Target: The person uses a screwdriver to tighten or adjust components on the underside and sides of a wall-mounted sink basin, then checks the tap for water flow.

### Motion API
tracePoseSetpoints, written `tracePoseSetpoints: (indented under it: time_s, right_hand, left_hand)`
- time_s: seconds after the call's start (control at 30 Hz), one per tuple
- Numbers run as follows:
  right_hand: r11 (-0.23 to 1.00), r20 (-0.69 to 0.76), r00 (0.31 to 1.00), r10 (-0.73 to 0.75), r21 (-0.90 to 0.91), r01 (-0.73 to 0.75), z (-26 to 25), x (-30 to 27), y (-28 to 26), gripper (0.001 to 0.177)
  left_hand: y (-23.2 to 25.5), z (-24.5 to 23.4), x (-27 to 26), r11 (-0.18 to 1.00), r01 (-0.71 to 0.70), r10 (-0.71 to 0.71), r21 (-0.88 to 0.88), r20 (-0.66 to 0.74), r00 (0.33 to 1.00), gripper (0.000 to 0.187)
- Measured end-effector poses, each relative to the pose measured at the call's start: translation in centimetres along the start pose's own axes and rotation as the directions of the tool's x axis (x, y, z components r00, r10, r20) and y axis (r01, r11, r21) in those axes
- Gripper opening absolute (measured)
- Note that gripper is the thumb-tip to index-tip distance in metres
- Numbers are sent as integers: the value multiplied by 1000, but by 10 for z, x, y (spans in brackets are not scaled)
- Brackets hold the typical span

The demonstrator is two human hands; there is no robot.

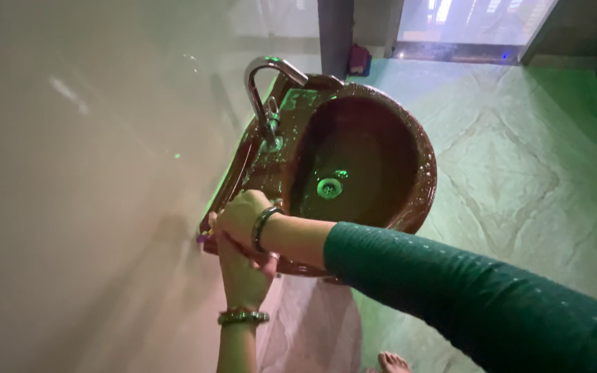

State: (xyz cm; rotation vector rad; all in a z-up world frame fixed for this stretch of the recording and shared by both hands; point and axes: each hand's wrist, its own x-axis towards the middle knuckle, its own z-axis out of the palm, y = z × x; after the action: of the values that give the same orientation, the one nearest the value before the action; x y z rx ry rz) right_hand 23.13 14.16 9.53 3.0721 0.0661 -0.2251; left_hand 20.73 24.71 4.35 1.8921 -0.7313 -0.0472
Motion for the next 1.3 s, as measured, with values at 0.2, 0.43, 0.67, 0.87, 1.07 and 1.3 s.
tracePoseSetpoints:
  time_s: [0.2,0.43,0.67,0.87,1.07,1.3]
  right_hand:
    - [1000,-91,996,6,-16,-8,23,-9,1,48]
    - [993,146,987,62,86,-75,20,-5,17,21]
    - [997,182,982,-53,63,42,-15,-3,24,18]
    - [1000,164,986,4,12,-6,-14,-10,26,27]
    - [1000,342,939,-13,10,10,-16,-15,54,36]
    - [971,307,948,79,190,-142,-6,-49,72,27]
  left_hand:
    - [0,7,-7,990,-6,5,-143,-5,1000,131]
    - [7,10,-7,960,-154,162,233,-17,987,114]
    - [14,28,5,840,-254,351,480,-122,929,68]
    - [18,39,3,963,155,-96,222,-257,962,49]
    - [8,64,-5,811,174,-153,558,-84,985,16]
    - [20,73,2,875,-67,183,479,-199,963,64]
